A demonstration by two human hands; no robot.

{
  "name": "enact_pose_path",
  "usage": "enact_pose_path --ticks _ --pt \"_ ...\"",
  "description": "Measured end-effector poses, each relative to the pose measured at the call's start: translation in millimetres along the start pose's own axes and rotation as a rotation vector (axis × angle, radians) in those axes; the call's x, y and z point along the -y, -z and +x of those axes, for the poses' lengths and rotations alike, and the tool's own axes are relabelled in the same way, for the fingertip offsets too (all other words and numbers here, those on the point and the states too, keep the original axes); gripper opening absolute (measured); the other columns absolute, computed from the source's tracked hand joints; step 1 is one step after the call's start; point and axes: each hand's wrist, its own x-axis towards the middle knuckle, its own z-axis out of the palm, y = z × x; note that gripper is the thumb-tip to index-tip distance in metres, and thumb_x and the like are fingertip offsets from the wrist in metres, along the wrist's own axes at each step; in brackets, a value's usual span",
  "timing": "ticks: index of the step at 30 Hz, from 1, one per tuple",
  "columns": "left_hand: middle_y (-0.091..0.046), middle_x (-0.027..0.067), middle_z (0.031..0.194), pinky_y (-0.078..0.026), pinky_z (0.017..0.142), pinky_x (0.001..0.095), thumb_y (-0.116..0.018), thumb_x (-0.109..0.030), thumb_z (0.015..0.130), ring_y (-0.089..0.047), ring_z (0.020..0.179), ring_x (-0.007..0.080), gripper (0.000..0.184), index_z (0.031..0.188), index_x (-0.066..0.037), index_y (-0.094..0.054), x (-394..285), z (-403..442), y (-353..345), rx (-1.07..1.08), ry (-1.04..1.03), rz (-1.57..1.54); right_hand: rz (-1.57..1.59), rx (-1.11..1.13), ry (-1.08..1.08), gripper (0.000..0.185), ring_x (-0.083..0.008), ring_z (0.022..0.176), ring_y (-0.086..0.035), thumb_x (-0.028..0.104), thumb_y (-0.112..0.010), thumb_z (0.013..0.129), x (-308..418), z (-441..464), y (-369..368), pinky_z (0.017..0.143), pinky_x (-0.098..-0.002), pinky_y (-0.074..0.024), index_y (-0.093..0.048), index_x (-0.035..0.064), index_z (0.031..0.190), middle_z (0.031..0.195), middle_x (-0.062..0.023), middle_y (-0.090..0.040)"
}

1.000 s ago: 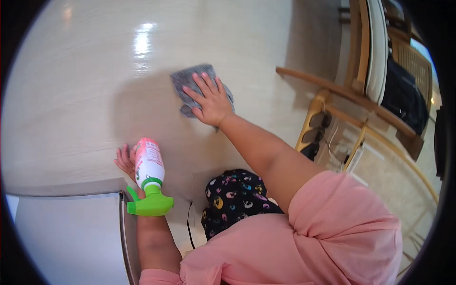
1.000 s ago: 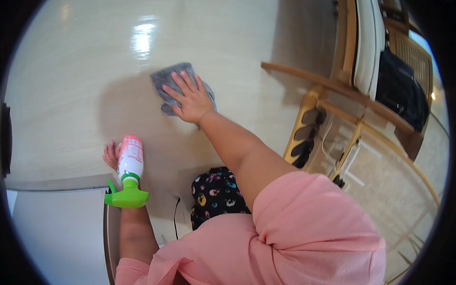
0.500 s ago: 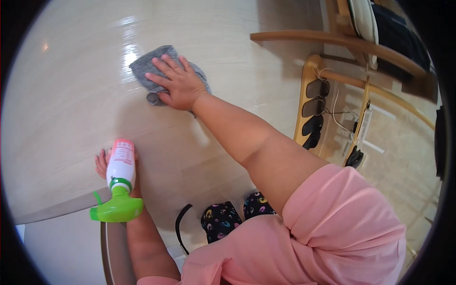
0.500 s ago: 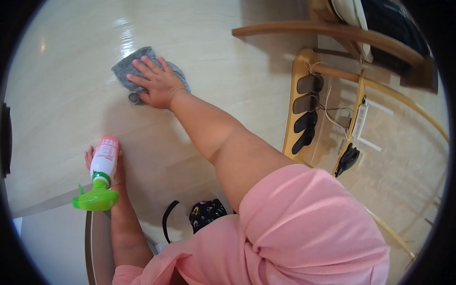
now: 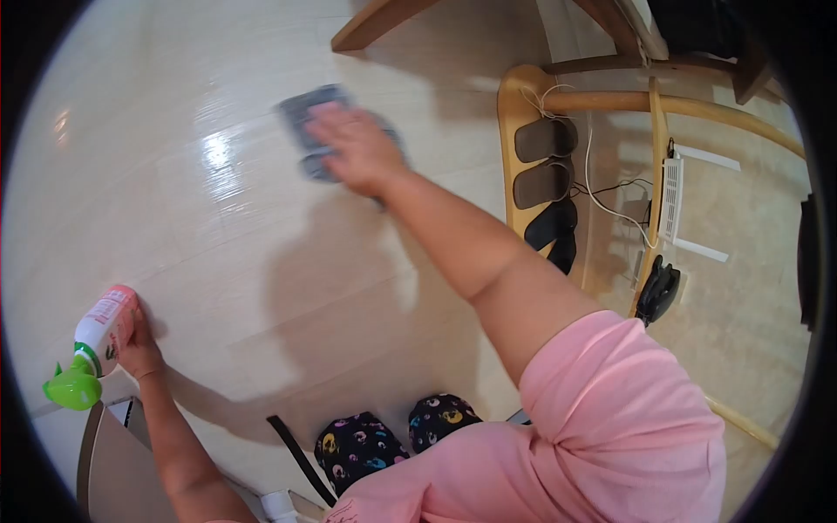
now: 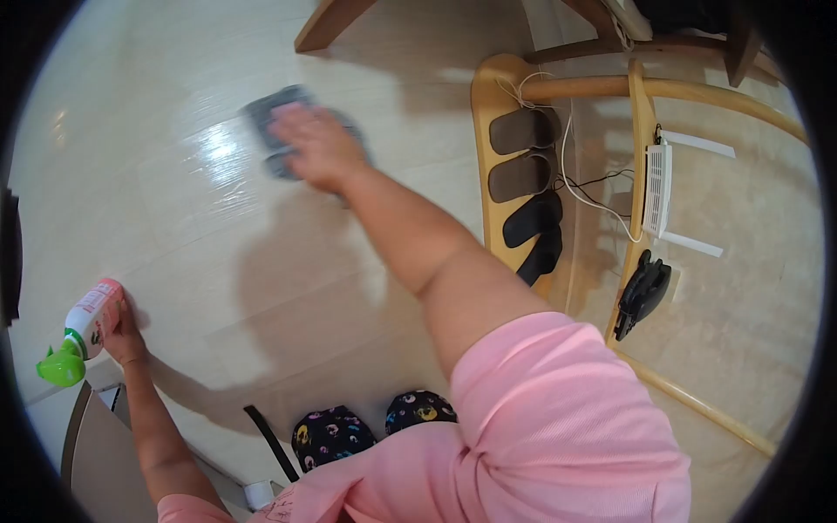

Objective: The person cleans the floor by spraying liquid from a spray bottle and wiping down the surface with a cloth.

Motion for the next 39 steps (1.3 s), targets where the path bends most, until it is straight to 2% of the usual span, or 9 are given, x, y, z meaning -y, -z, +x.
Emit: enact_pose_path --ticks 3,7,18,21,24,31,33,35,39 --pt "-0.065 0.0122 0.122 -0.044 0.100 0.0326 -0.071 -0.019 0.090 -0.061 0.111 0.0209 0.038 0.118 0.005 -0.064 -7 0 4 -0.093 -0.014 -0.002 -0.083 -0.212 -0.295 0.047 -0.0335 0.137 -0.039 0.019 -0.061 0.088 -88 -66 17 0.116 -0.0435 -0.0276 -0.055 0.0075 0.133 0.148 -0.0140 -0.043" --pt "-0.064 0.0124 0.123 -0.044 0.100 0.0332 -0.071 -0.017 0.090 -0.060 0.112 0.0219 0.037 0.119 0.006 -0.063 -5 2 6 -0.061 -0.019 0.078 -0.159 -0.266 -0.531 0.050 -0.0376 0.138 -0.035 0.024 -0.052 0.094 -173 -130 25 0.116 -0.0437 -0.0273 -0.048 0.0038 0.140 0.150 -0.0197 -0.039" --pt "-0.064 0.0132 0.124 -0.043 0.102 0.0326 -0.069 -0.019 0.092 -0.060 0.113 0.0228 0.040 0.123 0.006 -0.061 -9 0 7 0.006 -0.037 0.106 -0.239 -0.345 -0.746 0.054 -0.0374 0.139 -0.034 0.030 -0.045 0.097 -187 -91 16 0.116 -0.0422 -0.0274 -0.043 0.0015 0.143 0.151 -0.0220 -0.037" --pt "-0.064 0.0134 0.124 -0.043 0.102 0.0322 -0.069 -0.019 0.092 -0.060 0.113 0.0230 0.041 0.123 0.006 -0.062 -5 1 6 -0.033 -0.054 0.138 -0.111 -0.362 -0.635 0.052 -0.0375 0.136 -0.039 0.025 -0.053 0.091 -134 -30 2 0.114 -0.0429 -0.0321 -0.050 -0.0028 0.135 0.145 -0.0242 -0.043" --pt "-0.064 0.0134 0.124 -0.043 0.102 0.0326 -0.069 -0.019 0.092 -0.061 0.113 0.0232 0.040 0.123 0.006 -0.061 -13 1 4 -0.012 -0.038 0.096 0.295 -0.381 -0.349 0.048 -0.0404 0.127 -0.049 0.018 -0.061 0.080 29 14 -30 0.106 -0.0452 -0.0390 -0.057 -0.0029 0.124 0.132 -0.0245 -0.055" --pt "-0.066 0.0146 0.121 -0.045 0.098 0.0354 -0.070 -0.028 0.090 -0.061 0.112 0.0238 0.045 0.121 0.005 -0.063 -9 11 14 -0.075 -0.314 0.404 0.780 0.139 0.369 0.066 -0.0329 0.144 -0.029 0.023 -0.052 0.088 385 -85 -162 0.120 -0.0440 -0.0185 -0.034 -0.0038 0.146 0.155 -0.0202 -0.031" --pt "-0.067 0.0146 0.118 -0.046 0.096 0.0367 -0.071 -0.033 0.089 -0.062 0.110 0.0242 0.047 0.118 0.004 -0.065 -22 7 10 -0.068 -0.244 0.270 0.631 0.078 0.567 0.065 -0.0317 0.144 -0.031 0.021 -0.052 0.087 382 -128 -182 0.120 -0.0458 -0.0186 -0.036 -0.0033 0.145 0.155 -0.0194 -0.032" --pt "-0.067 0.0141 0.116 -0.047 0.095 0.0361 -0.070 -0.029 0.090 -0.062 0.109 0.0236 0.044 0.117 0.005 -0.064 -39 3 4 -0.055 -0.245 0.215 0.720 -0.016 0.386 0.064 -0.0289 0.145 -0.030 0.024 -0.057 0.086 353 -152 -206 0.120 -0.0470 -0.0182 -0.041 0.0034 0.144 0.156 -0.0145 -0.032" --pt "-0.066 0.0145 0.118 -0.048 0.096 0.0340 -0.066 -0.013 0.092 -0.062 0.109 0.0213 0.032 0.118 0.007 -0.062 -37 4 -7 -0.030 -0.272 -0.051 0.461 -0.002 -0.204 0.053 -0.0315 0.140 -0.037 0.031 -0.065 0.081 173 -169 -55 0.114 -0.0488 -0.0268 -0.055 0.0149 0.130 0.148 -0.0103 -0.044"
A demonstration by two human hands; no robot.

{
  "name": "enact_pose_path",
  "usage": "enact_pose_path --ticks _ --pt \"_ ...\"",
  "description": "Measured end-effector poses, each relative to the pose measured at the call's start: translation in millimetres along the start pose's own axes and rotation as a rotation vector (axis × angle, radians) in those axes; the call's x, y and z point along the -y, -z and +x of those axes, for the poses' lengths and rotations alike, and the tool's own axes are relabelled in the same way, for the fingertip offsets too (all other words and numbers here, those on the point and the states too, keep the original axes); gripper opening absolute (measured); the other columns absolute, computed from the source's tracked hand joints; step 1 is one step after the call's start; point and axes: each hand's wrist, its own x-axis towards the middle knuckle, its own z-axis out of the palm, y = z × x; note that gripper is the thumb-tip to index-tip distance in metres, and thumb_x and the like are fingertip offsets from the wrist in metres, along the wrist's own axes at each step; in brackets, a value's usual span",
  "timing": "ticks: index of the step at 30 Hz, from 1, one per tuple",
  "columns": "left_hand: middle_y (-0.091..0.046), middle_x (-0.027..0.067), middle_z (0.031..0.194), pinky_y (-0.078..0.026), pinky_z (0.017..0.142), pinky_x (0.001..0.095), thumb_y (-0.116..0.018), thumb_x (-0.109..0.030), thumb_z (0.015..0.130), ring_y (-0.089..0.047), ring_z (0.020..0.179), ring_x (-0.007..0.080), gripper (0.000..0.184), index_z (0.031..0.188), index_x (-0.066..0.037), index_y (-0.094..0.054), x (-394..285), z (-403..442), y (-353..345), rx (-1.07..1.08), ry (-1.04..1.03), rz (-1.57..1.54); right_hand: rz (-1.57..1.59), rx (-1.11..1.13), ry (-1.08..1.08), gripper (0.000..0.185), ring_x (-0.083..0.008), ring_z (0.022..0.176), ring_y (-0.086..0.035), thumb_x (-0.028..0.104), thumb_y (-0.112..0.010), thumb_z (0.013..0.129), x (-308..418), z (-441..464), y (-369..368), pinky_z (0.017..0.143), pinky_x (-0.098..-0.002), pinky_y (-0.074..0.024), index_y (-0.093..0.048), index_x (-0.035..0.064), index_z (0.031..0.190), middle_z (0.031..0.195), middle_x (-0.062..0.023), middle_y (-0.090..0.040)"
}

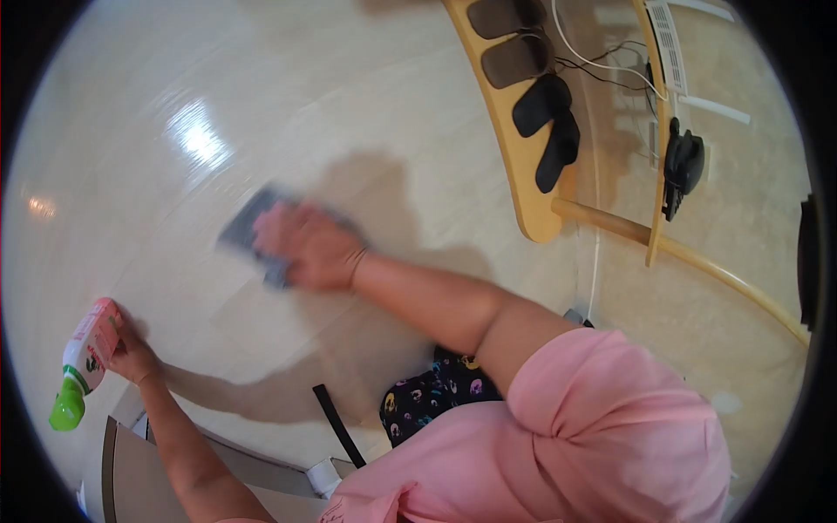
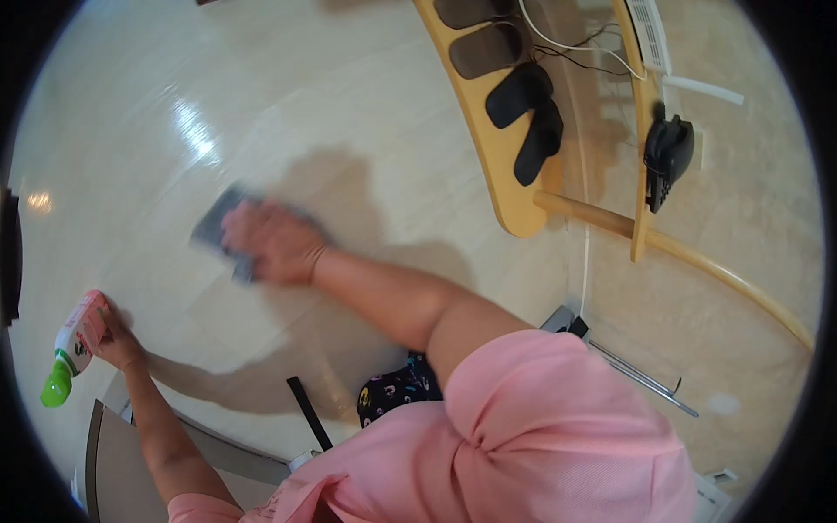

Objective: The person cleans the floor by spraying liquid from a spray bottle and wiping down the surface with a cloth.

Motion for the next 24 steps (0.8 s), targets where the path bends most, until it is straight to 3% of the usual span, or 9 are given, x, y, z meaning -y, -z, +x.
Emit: enact_pose_path --ticks 3,7,10,14,15,17,20,22,24 --pt "-0.064 0.0140 0.121 -0.048 0.098 0.0345 -0.065 -0.005 0.091 -0.062 0.109 0.0214 0.032 0.121 0.007 -0.059 4 1 -3 0.013 0.030 -0.138 -0.330 -0.295 -0.247 0.053 -0.0397 0.132 -0.044 0.024 -0.070 0.077 -86 -36 73 0.110 -0.0483 -0.0327 -0.057 0.0113 0.127 0.140 -0.0159 -0.051" --pt "-0.062 0.0131 0.123 -0.047 0.099 0.0351 -0.067 -0.006 0.091 -0.061 0.111 0.0223 0.035 0.122 0.006 -0.058 -5 1 3 0.007 0.030 0.134 -0.522 -0.429 -0.453 0.059 -0.0391 0.142 -0.030 0.027 -0.057 0.091 -171 -90 113 0.114 -0.0517 -0.0247 -0.041 0.0080 0.145 0.153 -0.0185 -0.034" --pt "-0.063 0.0126 0.121 -0.047 0.100 0.0346 -0.068 -0.007 0.091 -0.060 0.111 0.0223 0.037 0.123 0.006 -0.057 28 8 14 0.075 0.051 -0.115 -0.542 -0.383 -0.428 0.058 -0.0346 0.144 -0.028 0.031 -0.054 0.094 -204 -75 152 0.117 -0.0494 -0.0221 -0.040 0.0096 0.146 0.155 -0.0151 -0.032" --pt "-0.063 0.0134 0.120 -0.048 0.098 0.0348 -0.068 -0.005 0.088 -0.060 0.111 0.0230 0.035 0.122 0.004 -0.061 33 -3 21 0.178 0.083 -0.018 -0.550 -0.326 -0.246 0.058 -0.0291 0.145 -0.026 0.035 -0.052 0.095 -248 -30 194 0.119 -0.0456 -0.0204 -0.039 0.0105 0.146 0.156 -0.0117 -0.030" --pt "-0.063 0.0128 0.124 -0.047 0.099 0.0358 -0.069 -0.010 0.089 -0.060 0.114 0.0227 0.038 0.124 0.004 -0.061 25 -15 30 0.239 0.100 0.363 -0.536 -0.336 -0.248 0.058 -0.0290 0.145 -0.026 0.036 -0.052 0.095 -250 -30 197 0.119 -0.0454 -0.0204 -0.040 0.0103 0.146 0.156 -0.0116 -0.031" --pt "-0.063 0.0136 0.126 -0.045 0.101 0.0369 -0.068 -0.014 0.090 -0.059 0.117 0.0231 0.042 0.127 0.004 -0.059 -9 -76 8 0.388 0.361 0.170 -0.519 -0.338 -0.239 0.058 -0.0289 0.145 -0.026 0.037 -0.051 0.095 -254 -30 201 0.119 -0.0453 -0.0203 -0.040 0.0105 0.146 0.156 -0.0116 -0.031" --pt "-0.061 0.0158 0.127 -0.045 0.102 0.0423 -0.063 -0.018 0.091 -0.058 0.117 0.0292 0.043 0.128 0.000 -0.055 -71 -182 -58 0.171 0.241 0.197 -0.490 -0.397 -0.184 0.056 -0.0337 0.141 -0.033 0.032 -0.055 0.094 -249 -31 203 0.115 -0.0475 -0.0260 -0.043 0.0083 0.143 0.152 -0.0140 -0.037" --pt "-0.057 0.0174 0.129 -0.045 0.103 0.0440 -0.061 -0.023 0.093 -0.056 0.117 0.0319 0.052 0.139 -0.006 -0.045 -76 -213 -94 0.004 0.259 0.052 -0.513 -0.116 -0.413 0.067 -0.0326 0.150 -0.011 0.037 -0.044 0.096 -243 -26 214 0.122 -0.0430 -0.0084 -0.026 0.0063 0.153 0.161 -0.0157 -0.017" --pt "-0.056 0.0180 0.128 -0.046 0.103 0.0450 -0.058 -0.026 0.095 -0.056 0.116 0.0334 0.053 0.143 -0.012 -0.042 -80 -225 -110 0.036 0.236 0.006 -0.483 -0.106 -0.368 0.069 -0.0326 0.149 -0.012 0.035 -0.043 0.095 -241 -23 216 0.122 -0.0426 -0.0087 -0.024 0.0002 0.151 0.160 -0.0194 -0.017"
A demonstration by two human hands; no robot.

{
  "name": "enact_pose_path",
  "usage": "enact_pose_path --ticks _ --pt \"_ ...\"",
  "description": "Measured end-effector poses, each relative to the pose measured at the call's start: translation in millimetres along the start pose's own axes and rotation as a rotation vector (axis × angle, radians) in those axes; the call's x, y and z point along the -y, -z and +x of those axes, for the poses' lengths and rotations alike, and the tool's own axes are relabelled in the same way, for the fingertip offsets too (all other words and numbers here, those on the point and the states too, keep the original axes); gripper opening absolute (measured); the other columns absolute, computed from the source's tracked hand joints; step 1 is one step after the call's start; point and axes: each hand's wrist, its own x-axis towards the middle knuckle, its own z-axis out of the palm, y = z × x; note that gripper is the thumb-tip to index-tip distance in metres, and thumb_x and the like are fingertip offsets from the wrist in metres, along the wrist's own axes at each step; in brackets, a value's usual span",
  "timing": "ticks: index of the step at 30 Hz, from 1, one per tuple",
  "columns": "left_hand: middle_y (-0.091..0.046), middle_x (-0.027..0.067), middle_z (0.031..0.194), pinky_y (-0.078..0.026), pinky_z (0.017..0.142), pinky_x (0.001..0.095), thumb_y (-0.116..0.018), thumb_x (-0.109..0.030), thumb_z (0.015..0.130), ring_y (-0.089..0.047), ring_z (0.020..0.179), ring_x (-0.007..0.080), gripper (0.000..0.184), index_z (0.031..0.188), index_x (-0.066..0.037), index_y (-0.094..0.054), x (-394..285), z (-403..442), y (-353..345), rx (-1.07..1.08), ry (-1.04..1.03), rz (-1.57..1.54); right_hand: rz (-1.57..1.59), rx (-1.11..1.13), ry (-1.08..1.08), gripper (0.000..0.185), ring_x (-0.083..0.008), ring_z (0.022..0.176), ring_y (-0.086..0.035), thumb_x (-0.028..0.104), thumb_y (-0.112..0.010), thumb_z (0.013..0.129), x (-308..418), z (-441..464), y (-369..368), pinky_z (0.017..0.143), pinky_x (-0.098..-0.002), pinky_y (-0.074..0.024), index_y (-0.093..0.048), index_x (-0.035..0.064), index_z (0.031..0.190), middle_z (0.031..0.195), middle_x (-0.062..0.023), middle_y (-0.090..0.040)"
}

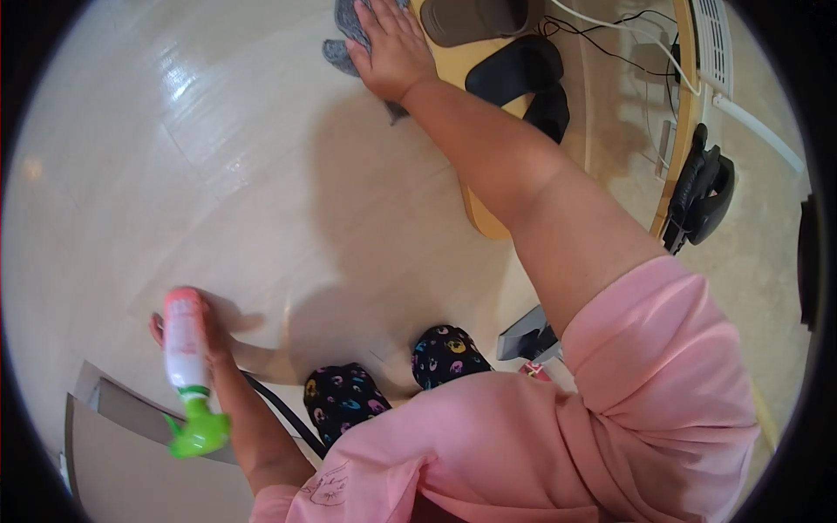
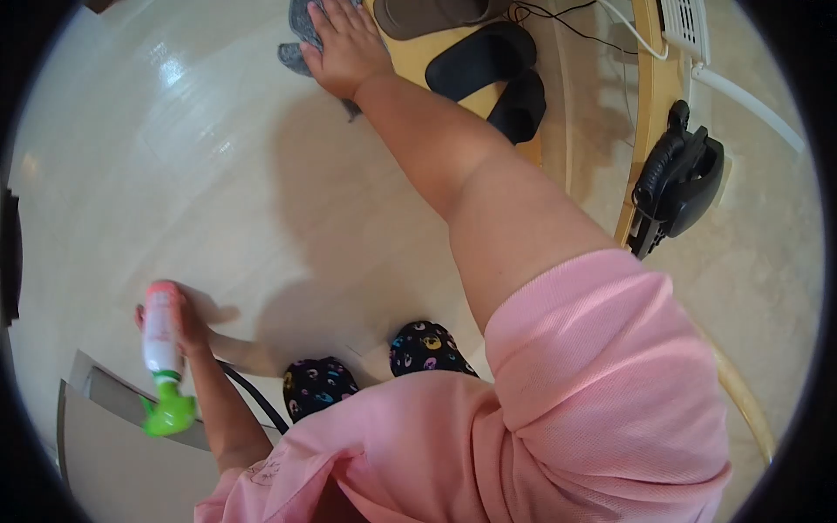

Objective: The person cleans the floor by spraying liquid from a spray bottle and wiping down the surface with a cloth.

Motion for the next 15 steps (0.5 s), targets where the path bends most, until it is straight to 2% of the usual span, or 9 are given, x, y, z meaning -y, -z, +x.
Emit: enact_pose_path --ticks 2,4,6,7,10,11,12,13,15 --pt "-0.059 0.0175 0.123 -0.046 0.102 0.0448 -0.059 -0.026 0.095 -0.058 0.113 0.0336 0.047 0.139 -0.015 -0.048 -23 -7 -14 0.156 -0.169 0.094 -0.032 -0.017 0.015 0.068 -0.0310 0.150 -0.011 0.035 -0.042 0.096 2 5 1 0.122 -0.0420 -0.0084 -0.022 0.0013 0.152 0.161 -0.0181 -0.016" --pt "-0.065 0.0146 0.115 -0.046 0.102 0.0405 -0.070 -0.023 0.090 -0.062 0.109 0.0312 0.044 0.129 -0.007 -0.058 -37 7 -11 0.008 0.263 -0.887 -0.042 -0.070 0.037 0.067 -0.0306 0.149 -0.014 0.035 -0.041 0.097 5 6 -5 0.122 -0.0419 -0.0087 -0.023 0.0010 0.152 0.160 -0.0189 -0.018" --pt "-0.066 0.0125 0.120 -0.045 0.102 0.0366 -0.074 -0.027 0.087 -0.061 0.112 0.0263 0.042 0.122 -0.005 -0.064 -41 37 -14 0.105 -0.137 0.263 -0.013 -0.134 0.031 0.064 -0.0316 0.148 -0.018 0.036 -0.041 0.097 0 0 -8 0.121 -0.0417 -0.0106 -0.030 -0.0001 0.149 0.158 -0.0195 -0.024" --pt "-0.066 0.0125 0.120 -0.045 0.102 0.0366 -0.074 -0.027 0.087 -0.061 0.112 0.0263 0.042 0.122 -0.005 -0.064 -38 41 -16 0.100 -0.143 0.259 0.078 -0.383 0.114 0.056 -0.0353 0.142 -0.031 0.031 -0.055 0.093 5 -30 -23 0.115 -0.0492 -0.0259 -0.043 0.0065 0.142 0.152 -0.0158 -0.037" --pt "-0.065 0.0098 0.125 -0.044 0.103 0.0351 -0.070 -0.035 0.089 -0.061 0.115 0.0247 0.045 0.124 -0.008 -0.064 -34 38 -13 0.123 -0.056 0.368 0.126 -0.105 0.038 0.063 -0.0404 0.143 -0.026 0.029 -0.058 0.090 11 -192 -43 0.114 -0.0532 -0.0246 -0.039 0.0045 0.145 0.154 -0.0206 -0.031" --pt "-0.065 0.0090 0.125 -0.043 0.103 0.0357 -0.070 -0.037 0.089 -0.061 0.115 0.0253 0.045 0.124 -0.009 -0.065 -32 39 -12 0.154 -0.093 0.444 0.134 -0.030 -0.007 0.069 -0.0376 0.145 -0.024 0.030 -0.064 0.086 10 -263 -64 0.115 -0.0535 -0.0229 -0.038 0.0081 0.146 0.156 -0.0178 -0.029" --pt "-0.066 0.0083 0.126 -0.042 0.104 0.0363 -0.069 -0.040 0.089 -0.061 0.116 0.0259 0.045 0.123 -0.011 -0.066 -30 42 -11 0.188 -0.132 0.521 0.148 0.112 -0.136 0.070 -0.0404 0.144 -0.023 0.034 -0.064 0.087 13 -333 -81 0.115 -0.0557 -0.0211 -0.037 0.0098 0.147 0.156 -0.0182 -0.027" --pt "-0.067 0.0071 0.123 -0.042 0.104 0.0372 -0.071 -0.041 0.087 -0.060 0.117 0.0274 0.045 0.121 -0.011 -0.067 -30 40 -15 0.140 -0.187 0.617 0.083 0.107 -0.125 0.070 -0.0426 0.144 -0.022 0.037 -0.062 0.088 12 -389 -94 0.114 -0.0578 -0.0200 -0.036 0.0108 0.148 0.157 -0.0204 -0.026" --pt "-0.067 0.0071 0.122 -0.042 0.104 0.0371 -0.071 -0.042 0.087 -0.060 0.116 0.0272 0.045 0.120 -0.011 -0.068 -43 43 -24 0.131 -0.161 0.597 0.071 0.050 -0.113 0.071 -0.0434 0.144 -0.022 0.037 -0.061 0.088 9 -372 -96 0.113 -0.0590 -0.0194 -0.035 0.0109 0.149 0.157 -0.0216 -0.025"
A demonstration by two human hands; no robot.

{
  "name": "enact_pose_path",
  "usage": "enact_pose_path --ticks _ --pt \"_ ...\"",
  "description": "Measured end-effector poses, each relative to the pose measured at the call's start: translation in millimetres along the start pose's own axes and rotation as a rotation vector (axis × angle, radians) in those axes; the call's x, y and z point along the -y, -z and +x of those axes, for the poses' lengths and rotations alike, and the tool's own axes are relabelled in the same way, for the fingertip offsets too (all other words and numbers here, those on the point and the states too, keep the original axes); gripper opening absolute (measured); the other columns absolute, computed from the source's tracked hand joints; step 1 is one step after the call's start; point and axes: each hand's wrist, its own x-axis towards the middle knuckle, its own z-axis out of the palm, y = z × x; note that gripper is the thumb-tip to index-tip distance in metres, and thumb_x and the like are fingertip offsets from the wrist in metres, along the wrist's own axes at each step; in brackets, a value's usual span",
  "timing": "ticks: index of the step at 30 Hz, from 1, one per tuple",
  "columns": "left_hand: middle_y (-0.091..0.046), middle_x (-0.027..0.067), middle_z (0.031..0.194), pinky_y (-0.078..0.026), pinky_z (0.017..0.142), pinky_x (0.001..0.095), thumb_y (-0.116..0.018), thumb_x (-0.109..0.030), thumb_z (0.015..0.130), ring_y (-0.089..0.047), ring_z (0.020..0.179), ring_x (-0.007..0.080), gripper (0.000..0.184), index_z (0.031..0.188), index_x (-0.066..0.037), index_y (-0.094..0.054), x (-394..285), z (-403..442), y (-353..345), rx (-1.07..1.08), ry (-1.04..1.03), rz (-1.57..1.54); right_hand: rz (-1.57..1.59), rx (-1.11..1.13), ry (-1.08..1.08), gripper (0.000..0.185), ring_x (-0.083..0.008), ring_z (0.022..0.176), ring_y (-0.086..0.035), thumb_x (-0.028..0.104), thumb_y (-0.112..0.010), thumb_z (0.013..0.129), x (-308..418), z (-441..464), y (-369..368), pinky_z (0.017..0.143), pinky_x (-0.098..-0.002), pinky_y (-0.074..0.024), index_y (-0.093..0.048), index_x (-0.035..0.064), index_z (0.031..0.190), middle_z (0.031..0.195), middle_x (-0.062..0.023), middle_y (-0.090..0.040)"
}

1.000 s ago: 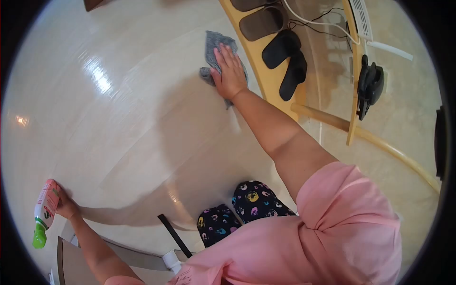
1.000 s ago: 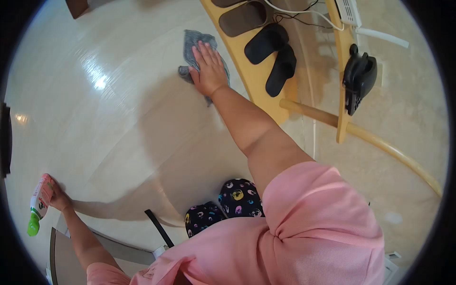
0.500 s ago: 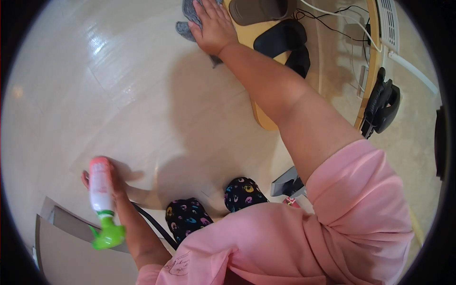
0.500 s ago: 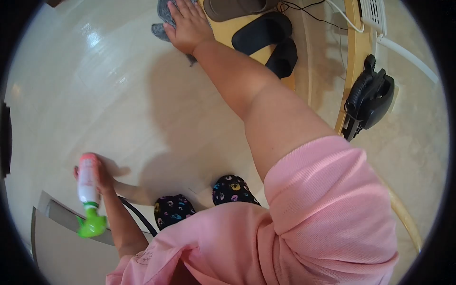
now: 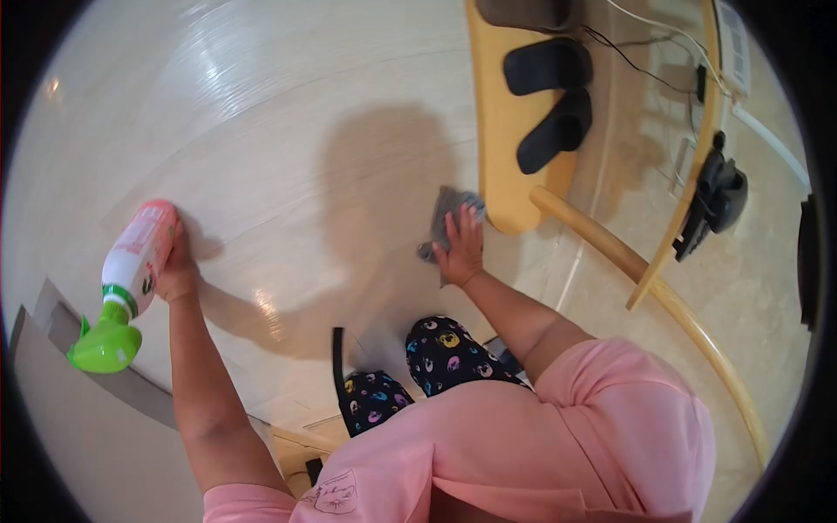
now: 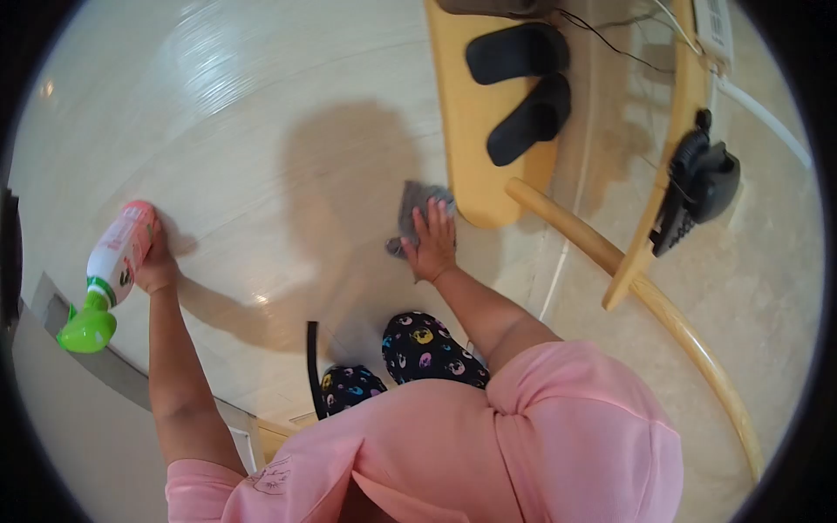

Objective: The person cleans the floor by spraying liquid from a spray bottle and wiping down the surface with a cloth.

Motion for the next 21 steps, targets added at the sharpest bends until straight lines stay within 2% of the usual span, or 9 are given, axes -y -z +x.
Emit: enact_pose_path --ticks 5,7,9,10,11,12,16,18,21 --pt "-0.068 0.0068 0.121 -0.042 0.103 0.0362 -0.073 -0.041 0.085 -0.060 0.116 0.0265 0.045 0.118 -0.010 -0.068 -19 -4 3 0.024 0.058 -0.045 -0.039 -0.284 0.073 0.060 -0.0385 0.146 -0.021 0.035 -0.052 0.094 32 213 51 0.117 -0.0540 -0.0144 -0.040 0.0138 0.148 0.157 -0.0189 -0.027" --pt "-0.069 0.0073 0.119 -0.041 0.103 0.0351 -0.075 -0.043 0.083 -0.061 0.115 0.0265 0.046 0.116 -0.010 -0.069 -16 0 7 -0.030 0.042 -0.092 -0.048 -0.510 0.115 0.048 -0.0386 0.140 -0.032 0.036 -0.050 0.095 63 312 66 0.113 -0.0528 -0.0255 -0.053 0.0124 0.136 0.151 -0.0208 -0.037" --pt "-0.068 0.0077 0.120 -0.040 0.104 0.0340 -0.078 -0.045 0.080 -0.060 0.116 0.0254 0.051 0.117 -0.011 -0.068 -17 -2 4 -0.059 0.011 -0.042 -0.055 -0.344 -0.103 0.056 -0.0327 0.145 -0.024 0.033 -0.042 0.098 130 370 88 0.120 -0.0415 -0.0180 -0.044 0.0006 0.143 0.154 -0.0192 -0.033" --pt "-0.067 0.0077 0.121 -0.039 0.104 0.0342 -0.079 -0.046 0.079 -0.059 0.117 0.0248 0.054 0.118 -0.010 -0.068 -27 -3 8 -0.067 0.032 -0.093 0.108 -0.264 0.015 0.053 -0.0323 0.144 -0.027 0.032 -0.041 0.099 176 361 98 0.119 -0.0426 -0.0203 -0.044 0.0025 0.143 0.153 -0.0181 -0.035" --pt "-0.067 0.0076 0.122 -0.039 0.105 0.0344 -0.080 -0.046 0.077 -0.059 0.117 0.0242 0.057 0.119 -0.009 -0.067 -33 -3 10 -0.078 0.054 -0.142 0.446 0.227 -0.052 0.049 -0.0375 0.140 -0.033 0.040 -0.052 0.094 213 340 98 0.112 -0.0524 -0.0273 -0.055 0.0117 0.134 0.150 -0.0171 -0.040" --pt "-0.067 0.0076 0.122 -0.039 0.105 0.0344 -0.080 -0.046 0.077 -0.059 0.117 0.0242 0.057 0.119 -0.009 -0.067 -33 -3 6 -0.091 0.058 -0.145 0.354 -0.324 0.411 0.042 -0.0360 0.132 -0.045 0.032 -0.054 0.088 239 305 43 0.108 -0.0518 -0.0340 -0.061 0.0063 0.119 0.133 -0.0182 -0.057" --pt "-0.064 0.0060 0.128 -0.038 0.106 0.0350 -0.082 -0.046 0.075 -0.057 0.120 0.0230 0.065 0.123 -0.006 -0.063 -21 5 -5 -0.133 -0.028 -0.392 0.054 0.249 0.943 0.059 -0.0259 0.146 -0.027 0.039 -0.056 0.089 226 43 -39 0.117 -0.0493 -0.0205 -0.043 0.0252 0.145 0.158 -0.0043 -0.031" --pt "-0.060 0.0053 0.134 -0.031 0.110 0.0391 -0.079 -0.052 0.075 -0.051 0.127 0.0245 0.072 0.129 -0.009 -0.060 -1 9 -20 -0.192 -0.068 -0.316 0.160 0.584 0.959 0.061 -0.0246 0.147 -0.025 0.038 -0.062 0.084 140 -19 -40 0.116 -0.0522 -0.0201 -0.045 0.0323 0.143 0.158 -0.0016 -0.031" --pt "-0.058 0.0060 0.136 -0.018 0.114 0.0466 -0.073 -0.063 0.073 -0.044 0.134 0.0269 0.077 0.131 -0.015 -0.059 -24 0 2 -0.112 0.012 0.026 -0.145 0.887 0.447 0.064 -0.0308 0.146 -0.025 0.036 -0.073 0.073 52 35 20 0.114 -0.0570 -0.0211 -0.055 0.0374 0.135 0.158 -0.0040 -0.031"
